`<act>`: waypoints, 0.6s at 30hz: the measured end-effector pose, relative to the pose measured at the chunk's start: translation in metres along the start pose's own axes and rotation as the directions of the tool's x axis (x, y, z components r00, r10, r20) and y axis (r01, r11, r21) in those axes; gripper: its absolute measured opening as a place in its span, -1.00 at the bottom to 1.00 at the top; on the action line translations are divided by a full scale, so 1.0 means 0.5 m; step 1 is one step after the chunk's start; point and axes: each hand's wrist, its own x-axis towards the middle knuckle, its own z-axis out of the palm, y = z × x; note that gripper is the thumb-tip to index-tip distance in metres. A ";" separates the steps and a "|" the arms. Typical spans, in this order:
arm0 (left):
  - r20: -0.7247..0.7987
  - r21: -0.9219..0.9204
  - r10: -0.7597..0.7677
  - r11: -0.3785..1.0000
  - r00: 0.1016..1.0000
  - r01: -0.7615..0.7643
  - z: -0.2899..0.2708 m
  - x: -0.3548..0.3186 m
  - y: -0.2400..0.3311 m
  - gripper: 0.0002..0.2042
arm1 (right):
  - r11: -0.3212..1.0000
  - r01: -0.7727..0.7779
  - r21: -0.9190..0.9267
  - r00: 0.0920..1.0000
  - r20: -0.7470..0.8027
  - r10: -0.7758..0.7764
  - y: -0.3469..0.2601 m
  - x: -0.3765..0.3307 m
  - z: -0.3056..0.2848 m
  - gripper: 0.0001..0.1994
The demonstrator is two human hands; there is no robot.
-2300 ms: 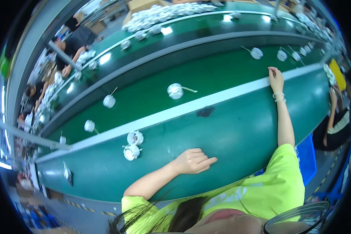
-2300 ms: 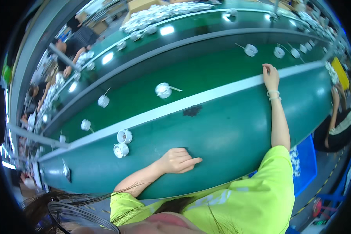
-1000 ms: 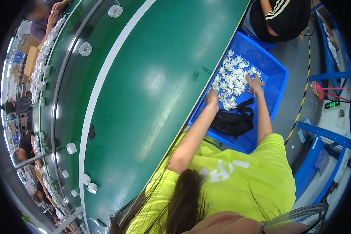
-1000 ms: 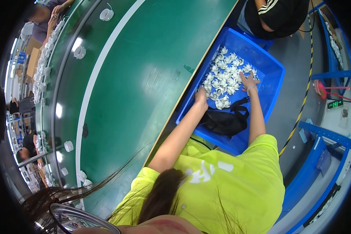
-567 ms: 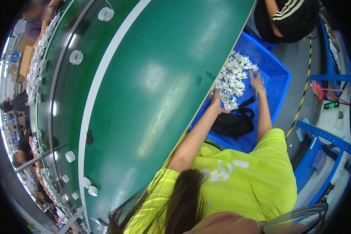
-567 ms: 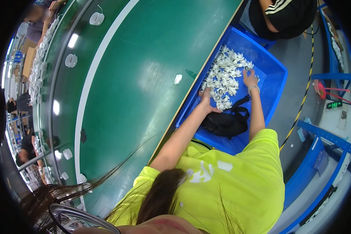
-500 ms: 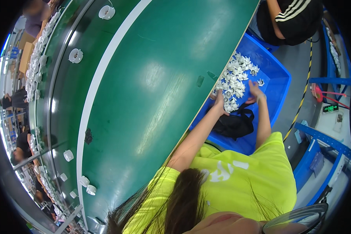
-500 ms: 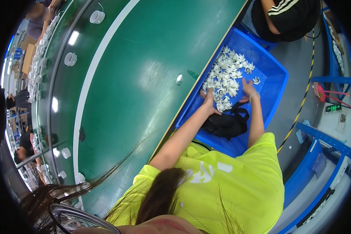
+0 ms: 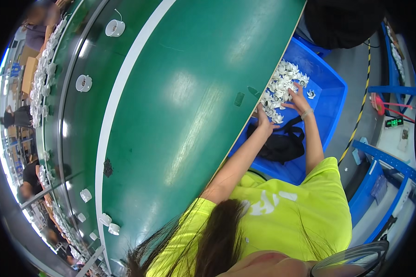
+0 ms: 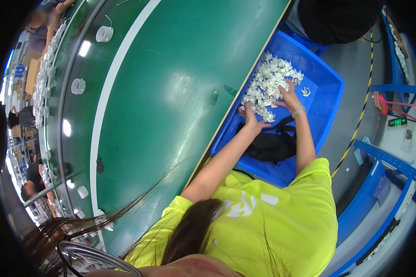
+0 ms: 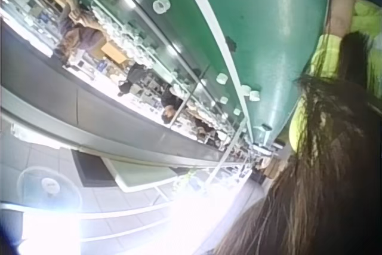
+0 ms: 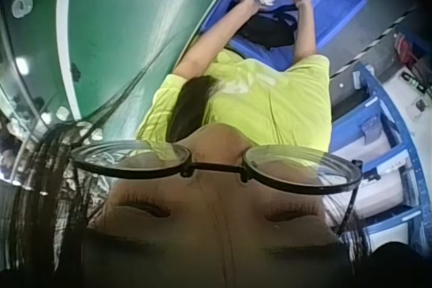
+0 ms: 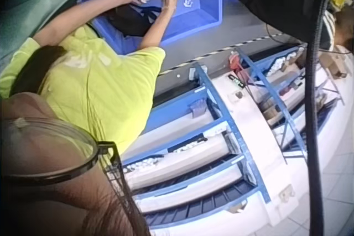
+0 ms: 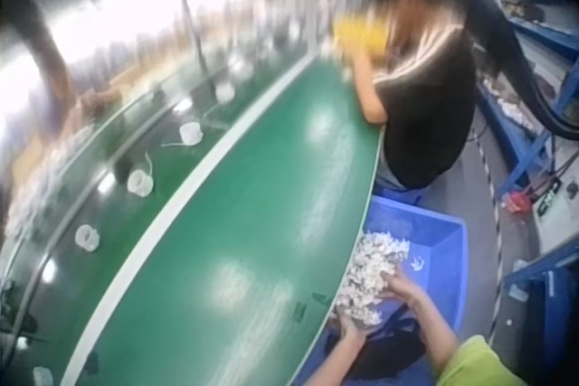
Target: Sorting and assembling small white electronic parts into plastic containers on an assembly line.
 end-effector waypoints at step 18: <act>0.008 -0.168 0.050 0.985 0.999 -0.048 0.084 -0.022 0.035 -0.24 | 0.429 0.044 -0.902 0.966 -0.071 -0.250 -0.016 0.163 0.101 -0.27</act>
